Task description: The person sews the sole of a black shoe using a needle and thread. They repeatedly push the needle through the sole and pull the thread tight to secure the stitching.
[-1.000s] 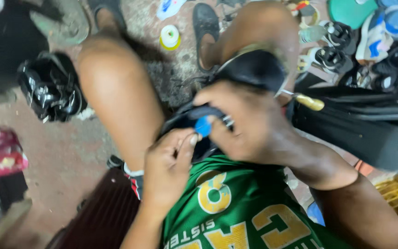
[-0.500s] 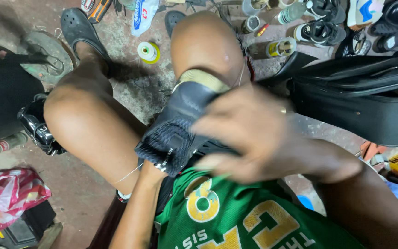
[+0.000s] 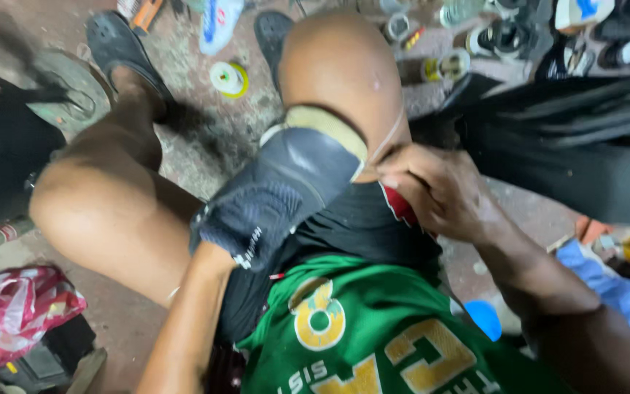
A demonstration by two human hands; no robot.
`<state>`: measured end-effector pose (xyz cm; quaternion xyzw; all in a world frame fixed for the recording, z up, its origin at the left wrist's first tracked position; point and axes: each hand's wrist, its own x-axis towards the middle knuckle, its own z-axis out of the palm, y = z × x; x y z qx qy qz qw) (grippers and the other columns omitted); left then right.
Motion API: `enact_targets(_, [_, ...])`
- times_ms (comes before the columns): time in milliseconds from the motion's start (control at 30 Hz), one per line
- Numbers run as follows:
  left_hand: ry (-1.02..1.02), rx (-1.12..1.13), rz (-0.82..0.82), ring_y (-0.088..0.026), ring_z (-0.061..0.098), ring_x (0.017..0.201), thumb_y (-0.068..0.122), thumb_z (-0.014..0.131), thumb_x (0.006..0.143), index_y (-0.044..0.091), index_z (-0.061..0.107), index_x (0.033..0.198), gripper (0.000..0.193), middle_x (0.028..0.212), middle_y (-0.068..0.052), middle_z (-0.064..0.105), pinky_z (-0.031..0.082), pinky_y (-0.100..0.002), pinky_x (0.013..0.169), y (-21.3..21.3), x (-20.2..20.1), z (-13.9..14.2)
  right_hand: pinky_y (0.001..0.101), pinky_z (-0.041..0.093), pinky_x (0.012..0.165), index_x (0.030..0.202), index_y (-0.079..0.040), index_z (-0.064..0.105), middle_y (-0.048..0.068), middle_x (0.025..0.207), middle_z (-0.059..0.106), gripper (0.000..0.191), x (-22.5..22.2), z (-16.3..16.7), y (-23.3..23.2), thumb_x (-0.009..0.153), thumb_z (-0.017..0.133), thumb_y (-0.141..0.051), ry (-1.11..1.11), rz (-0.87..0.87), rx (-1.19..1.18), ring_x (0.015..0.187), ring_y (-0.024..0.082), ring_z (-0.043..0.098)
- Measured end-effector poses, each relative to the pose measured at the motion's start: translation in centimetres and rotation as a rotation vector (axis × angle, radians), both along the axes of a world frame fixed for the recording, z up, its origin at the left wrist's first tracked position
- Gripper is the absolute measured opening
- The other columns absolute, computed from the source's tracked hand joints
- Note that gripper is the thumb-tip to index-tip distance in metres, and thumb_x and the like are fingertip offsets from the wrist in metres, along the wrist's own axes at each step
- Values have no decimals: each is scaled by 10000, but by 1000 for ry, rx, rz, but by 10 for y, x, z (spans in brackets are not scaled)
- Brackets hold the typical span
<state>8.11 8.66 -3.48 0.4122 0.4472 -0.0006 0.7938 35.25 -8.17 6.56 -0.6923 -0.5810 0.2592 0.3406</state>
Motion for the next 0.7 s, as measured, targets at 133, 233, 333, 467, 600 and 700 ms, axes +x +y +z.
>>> enact_targets(133, [13,-18,19,-271,701,847,128,606,978,-1,709,1056,182,929,-114,727,550,-397,734,7,10,-18,384,561,704,1086,-54,705,144,920,703,143,1,7,1,972,619,-53,-23,-26,-114,825,344,712])
enact_targets(233, [38,-51,28,-268,698,847,126,606,976,-1,708,1060,184,933,-115,727,549,-395,734,7,5,-24,388,564,708,1086,-62,709,146,920,700,145,-2,13,3,972,619,-59,-24,-17,-136,827,349,709])
enact_targets(333, [67,-71,43,-264,695,848,125,606,975,-2,707,1064,185,936,-116,726,548,-392,733,6,-3,-25,392,568,723,1095,-60,696,146,949,706,142,-3,15,7,979,614,-64,-19,15,-96,846,351,712])
enact_targets(467, [95,-97,50,-260,691,848,123,605,973,-3,706,1069,188,940,-117,726,547,-389,733,5,-7,-26,410,576,724,1119,-66,691,152,997,714,185,-2,15,8,961,597,-47,-52,40,-77,846,362,708])
enact_targets(600, [111,-108,61,-256,688,849,122,604,971,-4,705,1075,191,945,-119,725,546,-385,733,4,-10,-26,427,578,680,1134,-65,691,157,972,706,233,-1,12,9,933,581,-32,-87,50,-126,794,368,696])
enact_targets(700, [118,-117,66,-253,685,850,120,604,970,-4,704,1079,194,948,-119,725,545,-382,732,5,-10,-28,429,580,700,1173,-78,694,151,991,703,305,0,12,10,908,558,-15,-111,66,-94,810,369,694])
